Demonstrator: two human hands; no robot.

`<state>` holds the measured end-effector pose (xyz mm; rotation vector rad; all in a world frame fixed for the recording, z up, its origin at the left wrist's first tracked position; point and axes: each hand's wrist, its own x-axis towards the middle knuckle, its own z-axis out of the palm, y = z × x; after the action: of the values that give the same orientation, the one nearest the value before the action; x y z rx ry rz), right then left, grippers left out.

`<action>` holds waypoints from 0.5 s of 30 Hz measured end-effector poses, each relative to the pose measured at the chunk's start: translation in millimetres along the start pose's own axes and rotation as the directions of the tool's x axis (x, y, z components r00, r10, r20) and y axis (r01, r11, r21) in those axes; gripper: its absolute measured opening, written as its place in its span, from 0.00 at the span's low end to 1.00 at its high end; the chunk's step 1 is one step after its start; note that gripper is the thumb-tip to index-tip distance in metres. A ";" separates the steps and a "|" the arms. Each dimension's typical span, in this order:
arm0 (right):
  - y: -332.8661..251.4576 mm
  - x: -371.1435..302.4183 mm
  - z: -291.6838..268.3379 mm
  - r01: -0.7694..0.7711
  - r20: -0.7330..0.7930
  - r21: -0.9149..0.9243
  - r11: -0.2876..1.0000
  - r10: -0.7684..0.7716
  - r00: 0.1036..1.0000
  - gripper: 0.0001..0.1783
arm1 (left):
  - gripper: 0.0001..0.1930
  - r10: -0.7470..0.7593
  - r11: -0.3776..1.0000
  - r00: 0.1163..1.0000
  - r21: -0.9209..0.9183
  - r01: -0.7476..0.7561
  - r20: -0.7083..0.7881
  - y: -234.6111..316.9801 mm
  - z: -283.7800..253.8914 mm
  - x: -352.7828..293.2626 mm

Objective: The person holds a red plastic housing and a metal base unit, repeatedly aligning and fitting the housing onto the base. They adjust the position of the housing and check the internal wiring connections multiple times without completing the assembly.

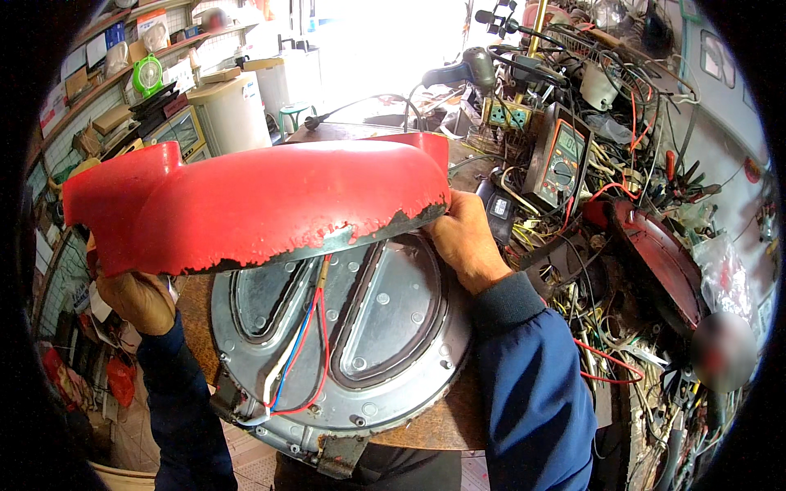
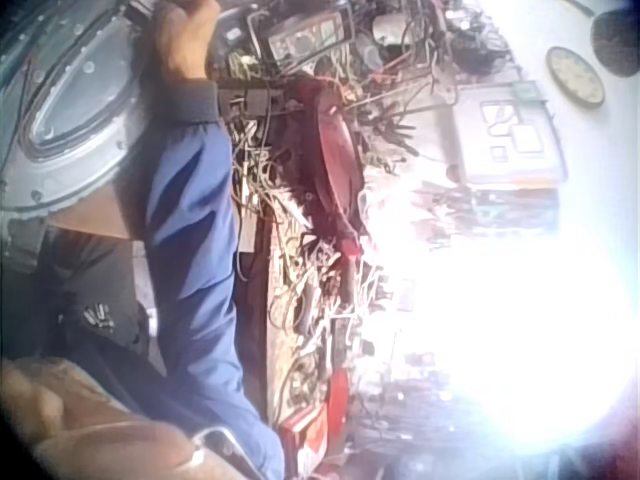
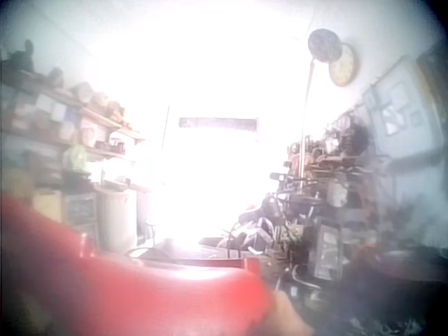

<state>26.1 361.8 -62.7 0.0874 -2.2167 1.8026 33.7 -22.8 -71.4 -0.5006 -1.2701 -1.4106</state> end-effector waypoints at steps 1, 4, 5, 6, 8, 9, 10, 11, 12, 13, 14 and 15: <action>-0.6 -0.3 0.5 0.007 -0.007 0.002 1.000 -0.007 1.000 0.11 | 0.33 -0.009 1.000 1.000 -0.006 0.009 -0.012 0.7 1.4 -0.4; -2.0 -1.4 1.5 0.049 0.005 0.009 0.999 -0.049 0.999 0.12 | 0.34 -0.012 1.000 0.999 -0.019 0.011 -0.032 1.4 4.8 -0.9; -1.5 -1.3 1.9 0.048 0.005 0.008 0.999 -0.048 0.999 0.12 | 0.34 0.003 1.000 1.000 -0.019 -0.004 -0.028 -0.5 4.6 -0.2; -0.6 -0.8 2.4 0.047 0.006 0.008 0.999 -0.047 0.999 0.12 | 0.35 0.019 1.000 1.000 -0.019 -0.020 -0.023 -1.5 4.2 0.2; 0.4 0.0 1.2 0.061 0.011 -0.035 0.998 -0.061 0.998 0.12 | 0.35 -0.007 0.999 1.000 -0.045 0.006 -0.029 1.9 8.2 -0.8; 0.7 0.9 0.2 0.076 0.016 -0.077 0.994 -0.075 0.997 0.12 | 0.36 -0.020 0.998 0.999 -0.057 0.018 -0.032 3.2 9.3 -1.1; 1.8 1.6 -1.2 0.092 0.021 -0.118 0.989 -0.090 0.996 0.13 | 0.36 -0.008 0.999 1.000 -0.045 0.007 -0.023 2.2 8.5 -1.0; 6.2 3.0 -3.2 0.168 0.053 -0.139 0.976 -0.162 0.985 0.13 | 0.36 0.005 0.999 1.000 -0.033 -0.005 -0.013 0.1 6.6 -0.9; 12.5 4.9 -5.3 0.243 0.087 -0.158 0.957 -0.232 0.969 0.13 | 0.37 0.017 1.000 1.000 -0.021 -0.017 -0.004 -1.3 4.8 -0.7; 11.7 4.4 -4.9 0.274 0.112 -0.146 0.951 -0.259 0.959 0.14 | 0.37 0.009 1.000 1.000 -0.027 -0.009 -0.003 -1.7 3.2 -0.7; 10.9 4.2 -4.2 0.304 0.137 -0.132 0.943 -0.287 0.948 0.14 | 0.37 0.001 0.999 1.000 -0.032 -0.001 -0.003 -1.9 1.5 -0.8; 9.2 2.9 -5.1 0.291 0.152 -0.090 0.952 -0.276 0.949 0.15 | 0.37 -0.006 0.999 1.000 -0.036 0.006 -0.002 -2.0 0.0 -1.0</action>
<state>22.2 369.1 -69.8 0.4964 -2.2548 1.5562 32.2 -22.7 -73.1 -0.5196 -1.2470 -1.4411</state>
